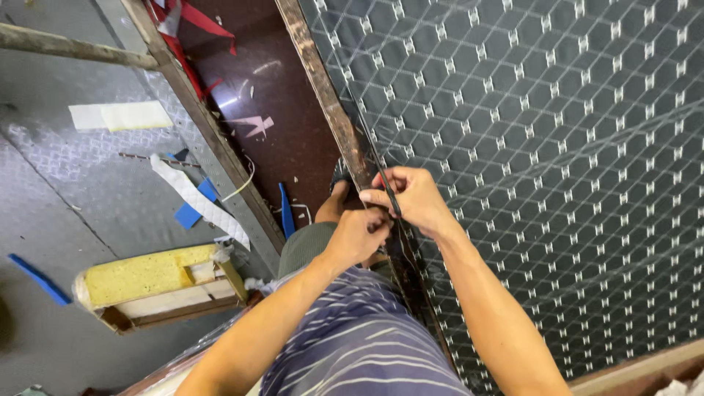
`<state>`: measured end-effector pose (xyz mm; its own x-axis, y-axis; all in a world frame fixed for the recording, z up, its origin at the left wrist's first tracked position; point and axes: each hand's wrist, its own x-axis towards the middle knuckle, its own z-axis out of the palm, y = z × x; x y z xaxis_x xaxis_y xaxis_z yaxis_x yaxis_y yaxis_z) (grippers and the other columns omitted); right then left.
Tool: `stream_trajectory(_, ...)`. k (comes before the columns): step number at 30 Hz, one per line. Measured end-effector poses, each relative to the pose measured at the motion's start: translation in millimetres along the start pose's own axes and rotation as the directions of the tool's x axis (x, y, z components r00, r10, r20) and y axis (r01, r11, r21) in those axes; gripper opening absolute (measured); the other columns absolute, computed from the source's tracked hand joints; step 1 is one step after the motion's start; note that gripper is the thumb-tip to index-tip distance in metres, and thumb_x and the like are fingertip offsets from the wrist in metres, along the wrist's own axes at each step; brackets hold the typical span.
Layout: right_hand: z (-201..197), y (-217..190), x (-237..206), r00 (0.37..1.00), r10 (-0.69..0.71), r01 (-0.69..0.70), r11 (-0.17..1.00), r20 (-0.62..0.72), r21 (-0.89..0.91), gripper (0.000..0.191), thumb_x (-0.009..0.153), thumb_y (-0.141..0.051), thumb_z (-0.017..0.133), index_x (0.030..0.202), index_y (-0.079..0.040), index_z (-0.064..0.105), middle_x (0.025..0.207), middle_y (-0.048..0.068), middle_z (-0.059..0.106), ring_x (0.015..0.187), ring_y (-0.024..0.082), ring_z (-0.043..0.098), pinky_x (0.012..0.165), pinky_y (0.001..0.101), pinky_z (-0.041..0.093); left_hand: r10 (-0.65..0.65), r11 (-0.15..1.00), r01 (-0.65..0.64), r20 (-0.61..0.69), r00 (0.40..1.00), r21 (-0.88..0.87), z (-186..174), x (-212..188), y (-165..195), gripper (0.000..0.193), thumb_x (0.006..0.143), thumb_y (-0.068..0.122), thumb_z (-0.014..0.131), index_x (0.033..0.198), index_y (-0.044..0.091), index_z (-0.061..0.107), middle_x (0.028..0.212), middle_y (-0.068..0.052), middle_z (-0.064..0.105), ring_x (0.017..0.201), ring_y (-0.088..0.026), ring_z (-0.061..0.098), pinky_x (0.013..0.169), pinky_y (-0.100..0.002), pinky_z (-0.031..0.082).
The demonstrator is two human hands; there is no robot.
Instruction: The person clears newspapers off a workbench, then measures a large black quilted fabric panel with a tape measure in several directions and marks points on it. They then use scissors to cut the fabric along a marked line, holding the material steady with the other hand.
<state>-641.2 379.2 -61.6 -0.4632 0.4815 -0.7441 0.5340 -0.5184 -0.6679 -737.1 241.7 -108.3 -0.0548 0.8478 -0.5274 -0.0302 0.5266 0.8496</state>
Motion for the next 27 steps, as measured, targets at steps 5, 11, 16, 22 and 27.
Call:
stream_trajectory(5,2.6,-4.9,2.1,1.000,-0.004,0.004,1.000,-0.005,-0.001,0.028,0.077,-0.019,0.089,0.091,-0.001,0.073,0.061,-0.004,0.058,0.052,0.003,0.050,0.047,0.0222,0.038,-0.045,0.999,0.045,0.027,0.999,-0.006,-3.4,-0.6,3.0,0.012,0.090,0.010,0.068,0.093,0.000,0.074,0.069,-0.011,0.074,0.059,-0.018,0.073,0.057,-0.031,0.056)
stream_trajectory(11,3.7,-12.7,12.0,0.999,-0.044,0.044,0.999,0.001,-0.006,0.028,0.077,-0.019,0.088,0.091,-0.002,0.072,0.062,-0.004,0.061,0.052,0.002,0.051,0.047,0.0217,0.039,0.003,1.000,-0.003,0.007,1.000,-0.004,-5.1,-1.6,1.4,0.013,0.089,0.012,0.069,0.092,0.000,0.072,0.069,-0.012,0.073,0.059,-0.018,0.072,0.057,-0.032,0.055)
stream_trajectory(16,4.8,-18.3,11.6,0.999,-0.054,0.054,0.998,0.007,-0.028,0.026,0.080,-0.020,0.088,0.090,-0.001,0.073,0.059,-0.004,0.058,0.050,0.002,0.047,0.046,0.0216,0.036,-0.034,0.998,0.033,0.007,0.999,0.044,-5.5,-0.3,0.6,0.014,0.090,0.013,0.071,0.091,-0.001,0.072,0.067,-0.015,0.072,0.056,-0.022,0.069,0.055,-0.034,0.052)
stream_trajectory(22,8.5,-25.6,19.3,1.000,-0.024,0.024,1.000,-0.002,-0.017,0.026,0.077,-0.020,0.089,0.089,-0.002,0.073,0.058,-0.005,0.058,0.049,0.002,0.048,0.046,0.0217,0.036,0.024,0.999,-0.024,0.000,1.000,0.035,-8.1,1.6,-1.6,0.015,0.089,0.013,0.071,0.093,-0.001,0.072,0.068,-0.014,0.072,0.055,-0.020,0.069,0.055,-0.033,0.053)
stream_trajectory(27,9.4,-28.7,25.0,0.999,-0.042,0.040,0.997,-0.027,-0.059,0.028,0.077,-0.021,0.090,0.088,-0.003,0.072,0.057,-0.005,0.056,0.049,0.003,0.046,0.045,0.0226,0.034,-0.034,0.998,0.033,0.032,0.999,0.059,-10.2,2.4,-0.3,0.016,0.089,0.014,0.071,0.095,-0.001,0.073,0.064,-0.016,0.070,0.054,-0.021,0.069,0.055,-0.034,0.052)
